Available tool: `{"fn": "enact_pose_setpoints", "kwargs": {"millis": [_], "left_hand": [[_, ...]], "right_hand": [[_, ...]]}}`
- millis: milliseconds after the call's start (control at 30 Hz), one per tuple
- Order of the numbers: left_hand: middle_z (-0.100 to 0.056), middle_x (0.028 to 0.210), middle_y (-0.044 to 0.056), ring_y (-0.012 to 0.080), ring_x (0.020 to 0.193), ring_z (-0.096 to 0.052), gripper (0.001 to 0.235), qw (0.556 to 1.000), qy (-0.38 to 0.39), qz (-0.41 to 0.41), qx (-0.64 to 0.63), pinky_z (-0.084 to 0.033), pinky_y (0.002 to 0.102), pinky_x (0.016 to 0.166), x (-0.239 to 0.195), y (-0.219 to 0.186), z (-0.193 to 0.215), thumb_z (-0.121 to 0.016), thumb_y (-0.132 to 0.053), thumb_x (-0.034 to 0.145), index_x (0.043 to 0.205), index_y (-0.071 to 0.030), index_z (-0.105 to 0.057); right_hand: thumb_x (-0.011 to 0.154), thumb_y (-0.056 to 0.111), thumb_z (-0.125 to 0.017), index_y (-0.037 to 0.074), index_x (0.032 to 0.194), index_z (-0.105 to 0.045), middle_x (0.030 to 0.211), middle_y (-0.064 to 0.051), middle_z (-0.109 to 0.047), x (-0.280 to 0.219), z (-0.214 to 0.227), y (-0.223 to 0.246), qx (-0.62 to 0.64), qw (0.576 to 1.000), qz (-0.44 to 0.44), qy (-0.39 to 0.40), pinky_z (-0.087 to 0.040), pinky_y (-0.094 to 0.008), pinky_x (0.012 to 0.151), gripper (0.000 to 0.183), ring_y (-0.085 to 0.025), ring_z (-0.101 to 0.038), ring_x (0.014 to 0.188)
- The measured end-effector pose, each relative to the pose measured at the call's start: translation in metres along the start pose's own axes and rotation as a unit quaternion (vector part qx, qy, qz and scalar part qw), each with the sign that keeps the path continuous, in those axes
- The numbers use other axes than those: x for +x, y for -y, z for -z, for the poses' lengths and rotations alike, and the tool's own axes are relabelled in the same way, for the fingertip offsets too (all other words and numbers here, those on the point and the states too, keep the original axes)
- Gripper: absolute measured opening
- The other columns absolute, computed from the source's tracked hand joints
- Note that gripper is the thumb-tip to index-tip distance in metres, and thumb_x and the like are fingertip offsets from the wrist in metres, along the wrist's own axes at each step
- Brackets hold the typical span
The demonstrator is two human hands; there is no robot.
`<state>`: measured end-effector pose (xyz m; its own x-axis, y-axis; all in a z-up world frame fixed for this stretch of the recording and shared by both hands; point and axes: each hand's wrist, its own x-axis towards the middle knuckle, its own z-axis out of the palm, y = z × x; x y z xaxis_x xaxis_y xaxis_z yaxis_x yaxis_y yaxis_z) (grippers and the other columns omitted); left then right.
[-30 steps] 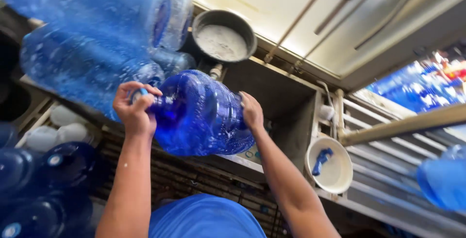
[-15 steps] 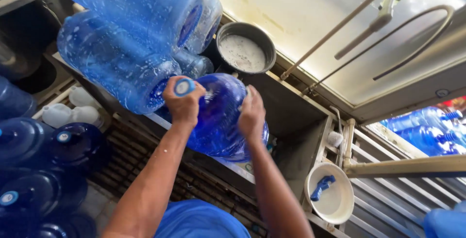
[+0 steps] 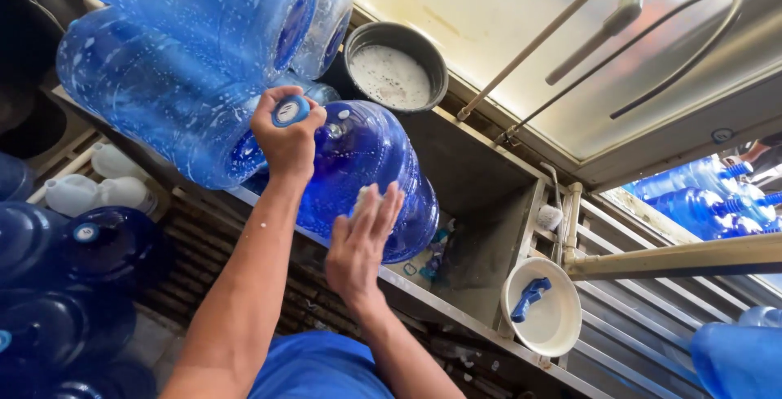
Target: The person scrubs the exterior of large blue water jugs using a soapy sponge at a stainless steel sink. They repeatedly pick up jugs, scrub them, and place them back into a pile or onto a nearby rack.
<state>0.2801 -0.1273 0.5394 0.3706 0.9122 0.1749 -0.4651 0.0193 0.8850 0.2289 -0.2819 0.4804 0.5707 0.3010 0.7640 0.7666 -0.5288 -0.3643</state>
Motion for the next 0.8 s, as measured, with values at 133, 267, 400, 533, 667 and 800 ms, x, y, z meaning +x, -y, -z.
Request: {"fn": "enact_pose_setpoints", "kwargs": {"millis": [133, 267, 400, 533, 667, 800], "left_hand": [[-0.066, 0.07, 0.005, 0.0123, 0.075, -0.068, 0.031, 0.999, 0.03, 0.016, 0.018, -0.057, 0.028, 0.075, -0.001, -0.003, -0.001, -0.073, 0.011, 0.06, 0.086, -0.006, -0.069], [-0.07, 0.073, 0.002, 0.015, 0.08, -0.069, 0.022, 0.977, 0.199, -0.065, 0.05, -0.051, 0.027, 0.088, -0.009, -0.015, 0.005, -0.078, 0.0, 0.061, 0.076, -0.014, -0.072], [-0.071, 0.068, -0.006, 0.0139, 0.075, -0.069, 0.028, 0.925, 0.369, -0.086, 0.012, -0.051, 0.026, 0.085, -0.035, -0.021, -0.001, -0.081, -0.004, 0.054, 0.076, -0.02, -0.073], [-0.072, 0.073, -0.004, 0.0122, 0.077, -0.069, 0.031, 0.931, 0.363, -0.043, 0.019, -0.052, 0.026, 0.083, -0.037, -0.013, 0.001, -0.08, -0.002, 0.054, 0.081, -0.017, -0.076], [-0.07, 0.072, 0.0, 0.0135, 0.081, -0.069, 0.024, 0.975, 0.213, -0.042, 0.037, -0.051, 0.025, 0.086, -0.02, -0.013, 0.002, -0.077, 0.0, 0.061, 0.079, -0.015, -0.074], [-0.067, 0.074, 0.003, 0.0136, 0.079, -0.066, 0.02, 0.986, 0.159, -0.026, 0.05, -0.052, 0.028, 0.086, -0.006, -0.003, 0.009, -0.074, 0.003, 0.062, 0.078, -0.011, -0.073]], "right_hand": [[0.098, 0.0, -0.049, -0.008, 0.148, -0.041, 0.155, -0.029, -0.035, 0.014, -0.008, -0.031, -0.027, 0.999, 0.029, -0.017, -0.023, -0.06, 0.12, 0.052, -0.052, -0.026, 0.147], [0.106, 0.021, -0.046, 0.003, 0.135, -0.063, 0.136, -0.023, -0.062, 0.083, 0.007, -0.088, 0.065, 0.978, -0.161, 0.112, -0.043, -0.053, 0.112, 0.038, -0.042, -0.057, 0.13], [0.107, 0.029, -0.041, 0.02, 0.132, -0.066, 0.144, 0.004, -0.062, 0.119, -0.025, -0.204, -0.057, 0.924, -0.07, 0.371, -0.049, -0.046, 0.11, 0.036, -0.027, -0.061, 0.129], [0.094, 0.034, -0.05, 0.033, 0.11, -0.066, 0.108, -0.002, -0.071, 0.115, -0.025, -0.179, -0.177, 0.939, 0.003, 0.296, -0.056, -0.046, 0.083, 0.023, -0.031, -0.069, 0.106], [0.096, 0.015, -0.062, 0.01, 0.115, -0.073, 0.124, -0.012, -0.07, 0.075, 0.015, -0.04, -0.099, 0.978, 0.164, 0.08, -0.044, -0.049, 0.113, 0.023, -0.038, -0.062, 0.124], [0.1, 0.023, -0.059, 0.016, 0.126, -0.073, 0.141, -0.007, -0.063, 0.03, 0.02, -0.009, -0.013, 0.984, 0.143, 0.108, -0.022, -0.047, 0.126, 0.03, -0.032, -0.041, 0.148]]}}
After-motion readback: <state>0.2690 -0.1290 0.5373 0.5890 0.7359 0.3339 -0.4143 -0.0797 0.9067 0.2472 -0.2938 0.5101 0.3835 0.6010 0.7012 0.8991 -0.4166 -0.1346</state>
